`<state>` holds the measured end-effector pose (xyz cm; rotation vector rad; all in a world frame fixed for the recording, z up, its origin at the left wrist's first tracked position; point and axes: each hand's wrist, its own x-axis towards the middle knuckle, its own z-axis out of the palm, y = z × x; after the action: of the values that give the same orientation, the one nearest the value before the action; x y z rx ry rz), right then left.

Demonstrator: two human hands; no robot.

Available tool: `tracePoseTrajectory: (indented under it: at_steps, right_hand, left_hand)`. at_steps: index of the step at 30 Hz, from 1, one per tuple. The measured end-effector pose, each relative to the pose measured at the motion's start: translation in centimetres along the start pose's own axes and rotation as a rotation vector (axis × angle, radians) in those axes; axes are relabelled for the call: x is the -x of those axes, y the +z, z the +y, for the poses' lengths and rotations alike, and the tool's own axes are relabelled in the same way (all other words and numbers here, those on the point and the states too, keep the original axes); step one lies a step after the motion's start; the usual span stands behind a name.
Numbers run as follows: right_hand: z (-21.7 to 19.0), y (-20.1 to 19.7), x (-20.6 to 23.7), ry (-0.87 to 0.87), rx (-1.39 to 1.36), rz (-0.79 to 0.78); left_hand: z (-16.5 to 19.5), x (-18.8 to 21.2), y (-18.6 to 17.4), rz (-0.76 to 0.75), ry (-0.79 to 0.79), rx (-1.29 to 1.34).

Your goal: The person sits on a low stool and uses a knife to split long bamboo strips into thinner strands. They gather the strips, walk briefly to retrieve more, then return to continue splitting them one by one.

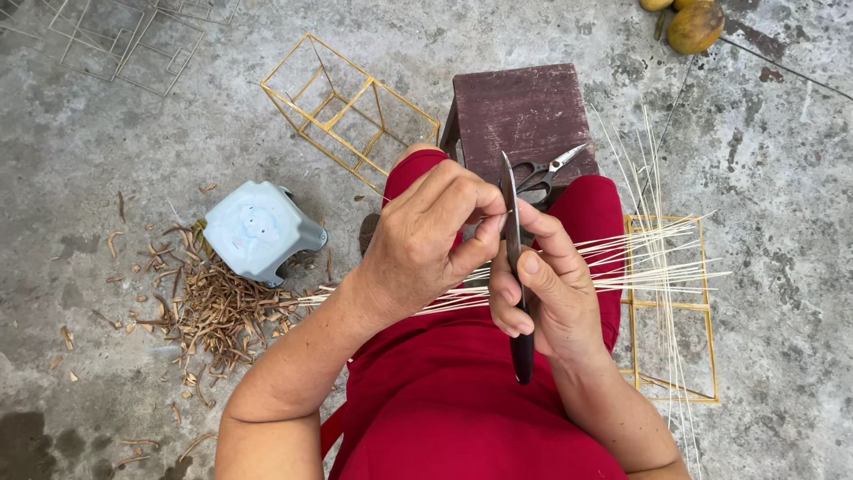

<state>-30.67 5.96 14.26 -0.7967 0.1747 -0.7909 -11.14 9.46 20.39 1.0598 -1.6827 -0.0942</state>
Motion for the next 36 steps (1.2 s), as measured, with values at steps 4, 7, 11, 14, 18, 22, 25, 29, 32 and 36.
tracePoseTrajectory:
  at_steps: [4, 7, 11, 14, 18, 22, 25, 29, 32, 36]
  right_hand:
    - [-0.1, 0.0, 0.1, -0.012, 0.004, -0.011]
    - [-0.2, -0.1, 0.3, -0.01, 0.012, -0.013]
    - [-0.2, -0.4, 0.5, -0.001, 0.001, -0.019]
    - [0.0, -0.6, 0.8, 0.004, -0.011, -0.01]
    - [0.4, -1.1, 0.6, 0.056, -0.036, 0.014]
    - [2.0, -1.4, -1.1, 0.171, -0.053, 0.099]
    - [2.5, -1.5, -1.8, 0.177, -0.067, 0.104]
    - [1.4, -1.4, -1.7, 0.129, -0.06, 0.066]
    - [0.9, -1.1, -1.5, 0.111, -0.054, 0.033]
    - [1.0, -1.3, -1.7, 0.13, -0.05, 0.019]
  left_hand:
    - [0.3, -0.1, 0.0, 0.026, 0.008, 0.044]
    - [0.5, -0.3, -0.1, 0.015, 0.009, 0.045]
    - [0.5, -0.4, -0.2, -0.021, 0.017, 0.029]
    - [0.4, -0.4, 0.2, -0.02, -0.003, 0.051]
    - [0.3, -0.5, 0.5, -0.017, -0.061, 0.083]
    - [0.7, -0.8, 0.1, 0.013, -0.126, 0.094]
    - [0.9, -1.5, -0.8, 0.01, -0.183, 0.2]
    - [0.8, -2.2, -2.4, -0.124, -0.178, 0.241]
    - [0.3, -2.7, -2.1, -0.161, 0.01, 0.107]
    - [-0.2, -3.2, -1.4, -0.124, 0.07, -0.045]
